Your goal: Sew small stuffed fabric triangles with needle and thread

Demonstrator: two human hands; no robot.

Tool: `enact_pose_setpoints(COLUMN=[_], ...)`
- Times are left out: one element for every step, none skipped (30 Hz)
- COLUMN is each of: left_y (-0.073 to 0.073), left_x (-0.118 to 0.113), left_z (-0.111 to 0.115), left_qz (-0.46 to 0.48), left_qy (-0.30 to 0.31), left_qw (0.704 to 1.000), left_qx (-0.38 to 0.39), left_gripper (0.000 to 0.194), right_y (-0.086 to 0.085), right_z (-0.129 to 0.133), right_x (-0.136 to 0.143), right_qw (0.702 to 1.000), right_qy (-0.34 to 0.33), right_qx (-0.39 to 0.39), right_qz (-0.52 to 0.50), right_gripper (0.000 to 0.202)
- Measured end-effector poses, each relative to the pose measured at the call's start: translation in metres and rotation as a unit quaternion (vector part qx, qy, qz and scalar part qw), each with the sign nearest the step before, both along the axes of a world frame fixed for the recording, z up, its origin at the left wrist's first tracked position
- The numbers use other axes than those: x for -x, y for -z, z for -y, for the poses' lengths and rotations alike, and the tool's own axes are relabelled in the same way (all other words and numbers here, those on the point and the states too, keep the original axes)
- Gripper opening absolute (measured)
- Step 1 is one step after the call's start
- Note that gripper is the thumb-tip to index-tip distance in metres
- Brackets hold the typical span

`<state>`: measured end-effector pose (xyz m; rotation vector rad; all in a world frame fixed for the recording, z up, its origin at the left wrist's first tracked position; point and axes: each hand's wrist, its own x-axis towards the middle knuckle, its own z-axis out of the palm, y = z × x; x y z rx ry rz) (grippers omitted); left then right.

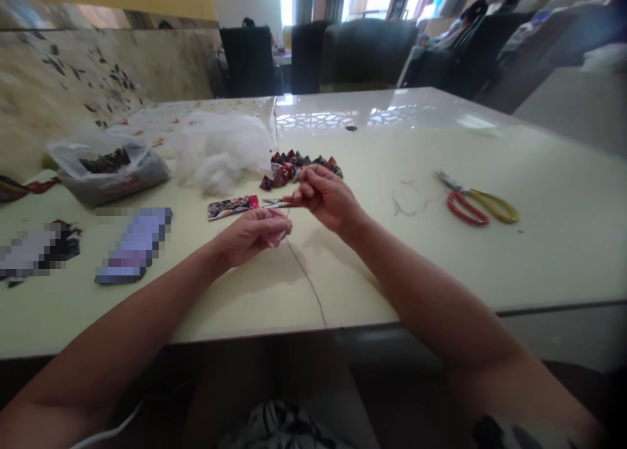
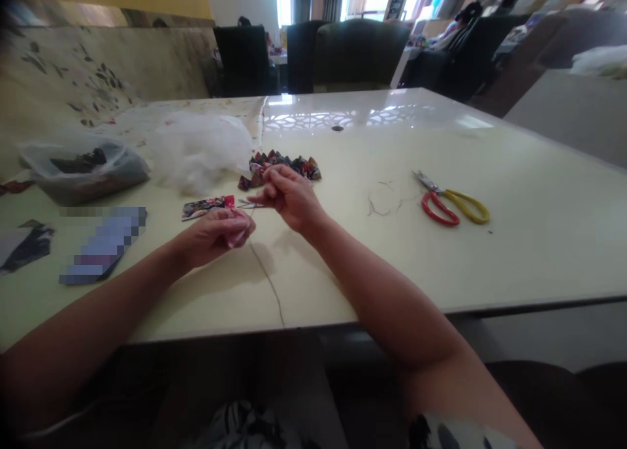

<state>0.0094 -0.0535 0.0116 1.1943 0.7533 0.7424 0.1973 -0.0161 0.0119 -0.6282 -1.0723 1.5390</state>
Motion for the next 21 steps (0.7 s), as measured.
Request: enact_pose_setpoints(left_y=[-0.001,-0.002,-0.003,-0.004,-0.005,-0.007,-0.01,-0.013,-0.018,-0.023,-0.028,-0.034,-0.039,-0.043,-0.047,-0.05,-0.051,-0.052,-0.052,-0.052,-0.051], left_x=[0.001,0.003,0.005,0.009,0.013,0.017,0.022,0.027,0.033,0.039,0.046,0.053,0.06,0.068,0.076,0.084,0.093,0.103,0.112,0.122,0.133], left_z=[-0.001,-0.004,-0.007,-0.012,-0.018,-0.023,-0.029,-0.034,-0.038,-0.042,-0.046,-0.049,-0.052,-0.056,-0.059,-0.063,-0.067,-0.072,-0.076,-0.08,-0.083], left_qz=[0.009,0.015,0.019,0.023,0.034,0.047,0.064,0.083,0.103,0.121,0.139,0.156,0.174,0.194,0.215,0.237,0.257,0.273,0.282,0.279,0.263], left_qy=[-0.009,-0.021,-0.035,-0.05,-0.074,-0.099,-0.127,-0.159,-0.194,-0.225,-0.253,-0.278,-0.3,-0.319,-0.337,-0.353,-0.369,-0.388,-0.407,-0.431,-0.455], left_qw=[1.0,1.0,0.999,0.998,0.997,0.994,0.99,0.984,0.976,0.967,0.957,0.948,0.938,0.928,0.917,0.905,0.893,0.88,0.868,0.856,0.846], left_qx=[-0.006,-0.011,-0.014,-0.013,-0.011,-0.008,-0.004,0.0,0.003,0.005,0.006,0.004,0.0,-0.005,-0.009,-0.012,-0.015,-0.024,-0.04,-0.064,-0.094], left_gripper=[0.026,0.028,0.029,0.029,0.028,0.027,0.026,0.026,0.024,0.023,0.022,0.022,0.023,0.024,0.025,0.025,0.025,0.025,0.024,0.023,0.023], right_y=[0.0,0.0,0.001,0.003,0.005,0.007,0.01,0.012,0.013,0.014,0.015,0.016,0.016,0.016,0.016,0.016,0.015,0.015,0.015,0.015,0.015], right_z=[-0.007,-0.014,-0.023,-0.032,-0.041,-0.05,-0.058,-0.064,-0.069,-0.073,-0.076,-0.077,-0.078,-0.078,-0.077,-0.077,-0.076,-0.075,-0.074,-0.073,-0.071], right_x=[-0.005,-0.011,-0.019,-0.028,-0.038,-0.049,-0.06,-0.072,-0.083,-0.093,-0.102,-0.11,-0.117,-0.123,-0.128,-0.132,-0.136,-0.139,-0.142,-0.145,-0.149], right_qw=[1.0,0.998,0.994,0.988,0.982,0.973,0.964,0.952,0.938,0.922,0.905,0.889,0.875,0.859,0.841,0.823,0.806,0.79,0.774,0.758,0.745], right_qy=[0.03,0.069,0.112,0.152,0.19,0.226,0.264,0.302,0.341,0.381,0.419,0.452,0.479,0.506,0.534,0.56,0.584,0.604,0.622,0.638,0.65], right_qx=[0.003,0.003,-0.001,-0.01,-0.02,-0.03,-0.041,-0.05,-0.057,-0.058,-0.053,-0.039,-0.019,0.001,0.018,0.03,0.036,0.043,0.049,0.052,0.056], right_qz=[-0.004,-0.008,-0.011,-0.015,-0.016,-0.014,-0.007,0.003,0.015,0.028,0.043,0.058,0.071,0.08,0.084,0.087,0.09,0.098,0.109,0.122,0.137], right_gripper=[0.022,0.022,0.023,0.023,0.023,0.021,0.02,0.019,0.018,0.019,0.02,0.021,0.022,0.023,0.024,0.025,0.026,0.028,0.029,0.029,0.029])
